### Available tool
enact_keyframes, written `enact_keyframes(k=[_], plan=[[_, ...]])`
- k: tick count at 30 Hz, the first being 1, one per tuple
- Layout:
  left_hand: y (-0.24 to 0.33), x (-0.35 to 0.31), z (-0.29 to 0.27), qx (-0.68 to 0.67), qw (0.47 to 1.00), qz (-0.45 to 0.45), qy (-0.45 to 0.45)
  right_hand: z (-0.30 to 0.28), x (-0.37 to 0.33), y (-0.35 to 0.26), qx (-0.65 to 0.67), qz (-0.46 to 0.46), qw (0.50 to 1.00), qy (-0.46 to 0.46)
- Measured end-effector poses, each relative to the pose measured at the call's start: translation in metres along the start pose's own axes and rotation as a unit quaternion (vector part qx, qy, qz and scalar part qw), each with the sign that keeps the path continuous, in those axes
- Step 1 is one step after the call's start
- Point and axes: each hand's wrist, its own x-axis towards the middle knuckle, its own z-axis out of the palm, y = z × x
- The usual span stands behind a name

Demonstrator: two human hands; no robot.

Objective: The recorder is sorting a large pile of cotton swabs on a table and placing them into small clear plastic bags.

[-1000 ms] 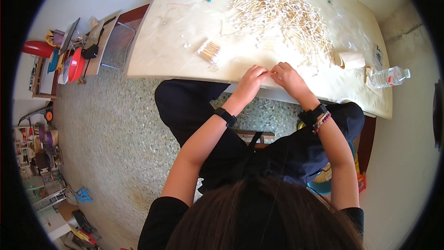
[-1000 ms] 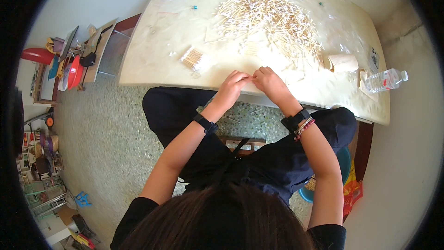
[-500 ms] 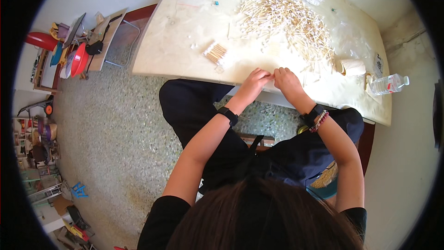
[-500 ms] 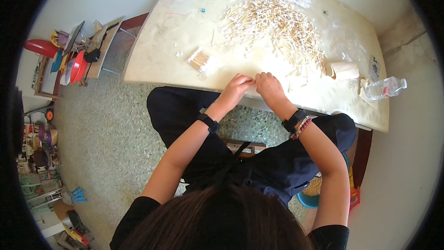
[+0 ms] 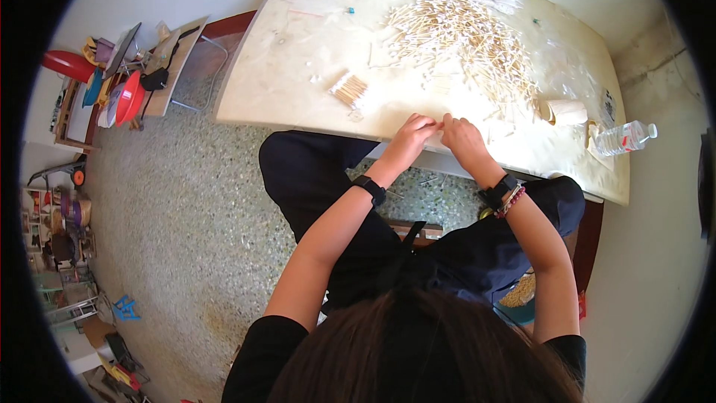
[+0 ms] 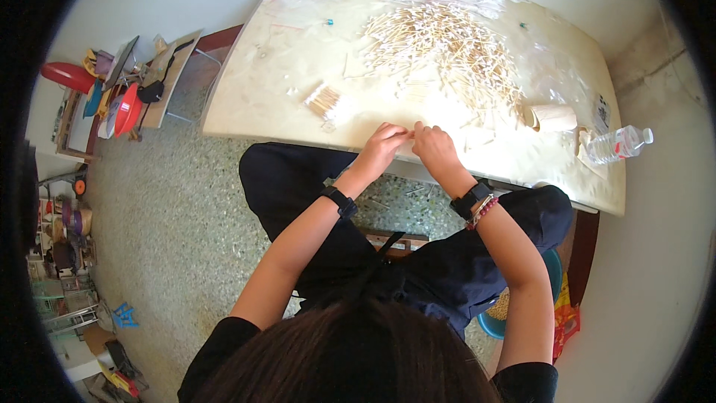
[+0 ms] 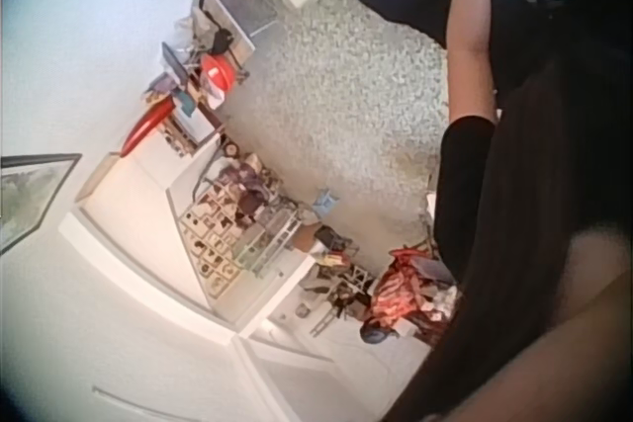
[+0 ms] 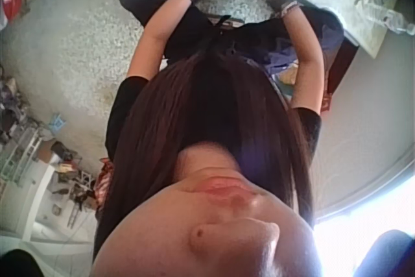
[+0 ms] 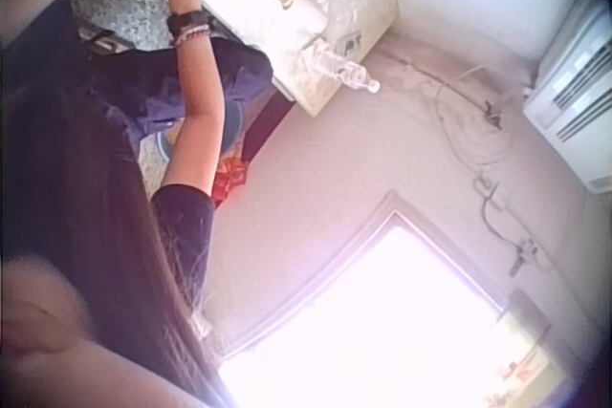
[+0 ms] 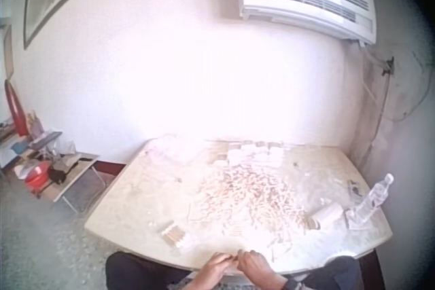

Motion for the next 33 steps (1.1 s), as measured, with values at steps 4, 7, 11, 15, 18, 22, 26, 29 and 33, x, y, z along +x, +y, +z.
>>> enact_keyframes(k=[4,7,11,15,18,22,26,29,33], plan=[[0.001,0.000,0.002,-0.016,1.000,-0.010,0.022,-0.003,0.004,-0.001,0.029,0.002,0.999,0.017],[-0.001,-0.001,0.000,0.015,0.999,-0.009,0.039,-0.005,0.007,-0.001,0.068,-0.006,0.997,-0.038],[0.007,-0.001,-0.003,-0.003,1.000,0.002,0.028,0.007,0.000,0.004,0.095,0.003,0.995,0.014],[0.027,0.006,-0.018,-0.042,0.998,-0.003,0.047,-0.012,-0.010,0.001,0.382,0.091,0.918,-0.052],[0.035,0.009,-0.037,-0.002,0.998,0.047,0.037,-0.061,-0.016,-0.017,0.618,0.212,0.703,-0.280],[0.052,0.012,-0.032,-0.075,0.992,0.022,0.096,-0.068,-0.032,-0.031,0.669,0.199,0.660,-0.277],[0.063,0.012,-0.031,-0.115,0.987,-0.004,0.114,-0.063,-0.040,-0.039,0.631,0.204,0.718,-0.210],[0.068,0.011,-0.035,-0.115,0.990,-0.015,0.087,-0.059,-0.044,-0.047,0.590,0.206,0.767,-0.144],[0.077,0.009,-0.036,-0.131,0.987,-0.059,0.077,-0.057,-0.049,-0.048,0.572,0.194,0.791,-0.098]])
